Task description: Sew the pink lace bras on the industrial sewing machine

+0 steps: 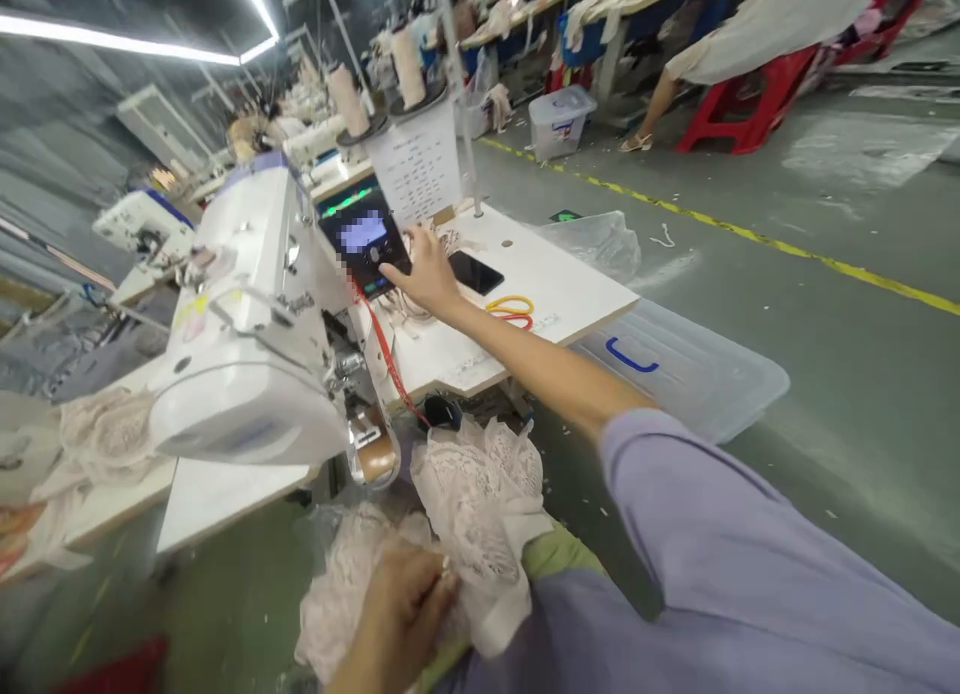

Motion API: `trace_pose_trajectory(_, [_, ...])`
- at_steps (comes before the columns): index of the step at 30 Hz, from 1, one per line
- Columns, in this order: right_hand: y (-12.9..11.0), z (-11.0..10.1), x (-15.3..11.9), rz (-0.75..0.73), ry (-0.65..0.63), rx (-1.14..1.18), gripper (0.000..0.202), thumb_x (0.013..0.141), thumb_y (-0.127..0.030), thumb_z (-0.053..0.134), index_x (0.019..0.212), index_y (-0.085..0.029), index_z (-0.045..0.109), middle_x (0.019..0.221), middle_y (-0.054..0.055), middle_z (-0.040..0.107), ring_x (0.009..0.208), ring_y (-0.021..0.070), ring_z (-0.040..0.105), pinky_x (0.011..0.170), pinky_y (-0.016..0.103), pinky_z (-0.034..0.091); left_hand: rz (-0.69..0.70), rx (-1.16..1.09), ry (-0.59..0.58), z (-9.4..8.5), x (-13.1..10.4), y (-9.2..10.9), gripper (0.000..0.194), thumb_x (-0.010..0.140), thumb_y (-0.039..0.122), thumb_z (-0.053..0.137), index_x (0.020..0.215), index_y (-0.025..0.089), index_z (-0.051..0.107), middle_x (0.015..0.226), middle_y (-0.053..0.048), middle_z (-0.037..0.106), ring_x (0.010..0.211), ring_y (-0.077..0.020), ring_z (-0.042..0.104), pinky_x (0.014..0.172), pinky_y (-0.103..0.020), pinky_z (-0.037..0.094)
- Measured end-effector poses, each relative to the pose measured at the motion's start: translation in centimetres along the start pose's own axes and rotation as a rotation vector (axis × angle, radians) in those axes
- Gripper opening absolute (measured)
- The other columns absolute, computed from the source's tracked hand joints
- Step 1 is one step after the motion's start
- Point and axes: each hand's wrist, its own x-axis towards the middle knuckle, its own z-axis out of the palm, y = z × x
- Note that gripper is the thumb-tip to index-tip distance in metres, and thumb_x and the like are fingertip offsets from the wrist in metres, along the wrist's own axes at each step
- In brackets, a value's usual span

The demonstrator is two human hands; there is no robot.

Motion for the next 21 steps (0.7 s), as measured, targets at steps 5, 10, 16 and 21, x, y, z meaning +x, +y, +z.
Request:
trace_pose_trajectory(5, [-4.6,-6.8,-14.8,-0.422,-1.114,0.472,0.049,0.089,-0.057,0.064,0.124,-0.022,0.06,0.117,0.009,0.068,0.111,0.0227,0.063,0.098,0.034,0.046,0.276,0.114,0.1,-3.9,1.1,2.0,0.036,0.1,0.026,0.045,0.065,0.019,0.044,0.054,0.004,0.052,0.052,-0.0095,0.045,0.067,-0.027,0.037])
trace_pose_trajectory(10, [-5.0,-7.2,-21.4,-0.344,-1.386,0.54,0.043,0.099,-0.055,0.051,0.088,-0.016,0.065,0.075,0.003,0.063,0.069,0.014,0.056,0.067,0.025,0.041,0.127,0.349,0.068,-6.3,1.6,2.3,0.043,0.098,0.033,0.049,0.058,0.019,0.046,0.047,0.003,0.047,0.044,-0.01,0.035,0.049,-0.03,0.016])
trace_pose_trajectory(16, [-5.0,-5.4,-18.2,-0.267,-1.123,0.329,0.037,0.101,-0.043,0.051,0.077,-0.016,0.063,0.069,0.0,0.06,0.065,0.0118,0.052,0.063,0.024,0.034,-0.503,0.095,-0.043,-10.7,3.0,-0.3,0.037,0.089,0.05,0.06,0.067,0.02,0.057,0.057,0.004,0.054,0.052,-0.0104,0.045,0.052,-0.023,0.028])
trace_pose_trajectory(21, [-5.0,-3.8,-16.3,-0.015,-1.112,0.117,0.035,0.094,-0.047,0.059,0.079,-0.017,0.067,0.073,0.0,0.066,0.066,0.0132,0.057,0.061,0.025,0.032,-0.609,0.076,0.127,-12.2,5.1,-2.7,0.042,0.083,0.053,0.063,0.059,0.02,0.055,0.049,0.004,0.045,0.05,-0.0123,0.04,0.052,-0.025,0.031])
